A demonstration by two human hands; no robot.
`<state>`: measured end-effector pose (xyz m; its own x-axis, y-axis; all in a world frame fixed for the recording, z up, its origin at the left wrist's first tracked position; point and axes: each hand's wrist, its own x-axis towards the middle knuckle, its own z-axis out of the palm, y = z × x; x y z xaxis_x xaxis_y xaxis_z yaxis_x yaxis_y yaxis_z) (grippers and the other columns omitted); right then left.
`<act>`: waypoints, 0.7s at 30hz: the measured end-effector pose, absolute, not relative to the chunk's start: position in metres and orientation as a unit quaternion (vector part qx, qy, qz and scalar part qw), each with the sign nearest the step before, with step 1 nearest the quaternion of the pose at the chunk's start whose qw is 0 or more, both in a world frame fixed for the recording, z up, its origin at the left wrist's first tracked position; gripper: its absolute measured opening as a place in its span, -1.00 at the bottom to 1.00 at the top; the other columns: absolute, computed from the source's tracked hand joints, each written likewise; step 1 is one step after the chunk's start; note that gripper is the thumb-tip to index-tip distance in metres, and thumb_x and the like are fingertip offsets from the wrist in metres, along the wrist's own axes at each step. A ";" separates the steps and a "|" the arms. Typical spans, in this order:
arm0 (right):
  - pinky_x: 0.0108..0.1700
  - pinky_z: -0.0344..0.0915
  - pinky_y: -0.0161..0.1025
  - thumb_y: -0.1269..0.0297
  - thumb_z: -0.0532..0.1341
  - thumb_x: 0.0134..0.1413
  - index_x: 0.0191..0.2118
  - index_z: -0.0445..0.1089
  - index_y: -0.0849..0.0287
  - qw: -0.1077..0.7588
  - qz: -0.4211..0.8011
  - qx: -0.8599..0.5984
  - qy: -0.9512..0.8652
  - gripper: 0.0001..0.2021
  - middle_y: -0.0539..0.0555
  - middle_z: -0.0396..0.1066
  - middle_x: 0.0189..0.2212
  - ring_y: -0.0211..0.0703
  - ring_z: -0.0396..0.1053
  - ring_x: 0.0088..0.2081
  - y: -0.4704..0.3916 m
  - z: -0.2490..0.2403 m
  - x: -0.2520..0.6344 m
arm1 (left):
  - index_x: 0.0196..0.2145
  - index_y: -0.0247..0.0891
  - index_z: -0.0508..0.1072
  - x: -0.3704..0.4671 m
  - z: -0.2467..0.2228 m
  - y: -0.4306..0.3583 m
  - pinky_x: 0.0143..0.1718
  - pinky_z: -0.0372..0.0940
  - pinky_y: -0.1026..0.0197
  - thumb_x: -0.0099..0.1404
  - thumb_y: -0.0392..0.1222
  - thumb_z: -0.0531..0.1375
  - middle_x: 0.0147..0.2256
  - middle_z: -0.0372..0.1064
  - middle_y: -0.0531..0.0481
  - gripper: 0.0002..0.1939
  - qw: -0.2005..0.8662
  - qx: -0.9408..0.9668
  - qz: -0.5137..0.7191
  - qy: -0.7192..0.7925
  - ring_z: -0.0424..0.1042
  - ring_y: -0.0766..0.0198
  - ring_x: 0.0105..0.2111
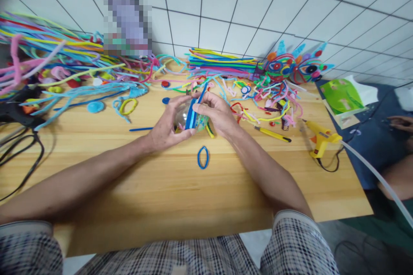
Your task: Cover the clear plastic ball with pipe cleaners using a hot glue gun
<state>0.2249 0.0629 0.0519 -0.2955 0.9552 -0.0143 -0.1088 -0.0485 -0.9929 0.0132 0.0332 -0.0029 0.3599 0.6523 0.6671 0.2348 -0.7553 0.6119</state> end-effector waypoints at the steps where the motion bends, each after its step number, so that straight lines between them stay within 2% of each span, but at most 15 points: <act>1: 0.09 0.51 -0.07 -0.09 0.70 -0.19 -0.30 0.56 0.01 0.443 0.600 -0.398 -0.534 -0.54 0.00 0.60 -0.21 0.00 0.53 -0.02 0.062 0.053 0.224 | 0.58 -0.03 0.12 0.013 -0.002 0.032 0.51 0.32 -0.38 0.52 0.26 0.39 0.45 0.28 -0.33 -0.10 0.210 0.796 0.488 0.288 0.29 -0.21 0.51; 4: 0.11 0.51 -0.07 -0.09 0.71 -0.20 -0.32 0.55 0.01 0.446 0.592 -0.396 -0.542 -0.53 0.01 0.62 -0.14 0.02 0.53 0.03 0.060 0.056 0.223 | 0.54 -0.04 0.18 0.014 0.002 0.029 0.46 0.37 -0.34 0.54 0.32 0.35 0.41 0.34 -0.29 -0.17 0.215 0.792 0.472 0.321 0.36 -0.19 0.46; 7: 0.07 0.51 -0.08 -0.06 0.69 -0.14 -0.34 0.52 0.03 0.438 0.599 -0.393 -0.543 -0.56 0.03 0.64 -0.06 0.01 0.53 0.03 0.060 0.057 0.224 | 0.50 -0.05 0.23 0.014 0.004 0.027 0.37 0.44 -0.26 0.57 0.28 0.33 0.33 0.42 -0.25 -0.25 0.222 0.787 0.473 0.329 0.46 -0.13 0.35; 9: 0.05 0.50 -0.08 -0.05 0.67 -0.09 -0.37 0.50 0.03 0.433 0.606 -0.397 -0.536 -0.58 0.04 0.64 -0.08 -0.01 0.53 0.01 0.061 0.058 0.226 | 0.48 -0.07 0.25 0.015 0.004 0.026 0.35 0.45 -0.23 0.55 0.24 0.36 0.31 0.43 -0.25 -0.26 0.220 0.783 0.487 0.319 0.47 -0.11 0.32; 15: 0.03 0.49 -0.09 -0.05 0.68 -0.15 -0.40 0.49 0.04 0.445 0.608 -0.407 -0.517 -0.56 0.02 0.64 -0.12 -0.02 0.53 -0.04 0.063 0.055 0.225 | 0.46 -0.06 0.25 0.017 0.002 0.027 0.37 0.42 -0.27 0.51 0.19 0.43 0.30 0.41 -0.27 -0.24 0.226 0.781 0.503 0.292 0.45 -0.12 0.33; 21: 0.07 0.50 -0.07 -0.09 0.66 -0.11 -0.35 0.53 0.01 0.461 0.589 -0.409 -0.523 -0.59 0.02 0.64 -0.11 -0.01 0.53 -0.02 0.059 0.051 0.220 | 0.48 -0.06 0.25 0.016 -0.003 0.029 0.41 0.38 -0.33 0.49 0.17 0.45 0.33 0.37 -0.29 -0.20 0.219 0.778 0.515 0.286 0.40 -0.17 0.39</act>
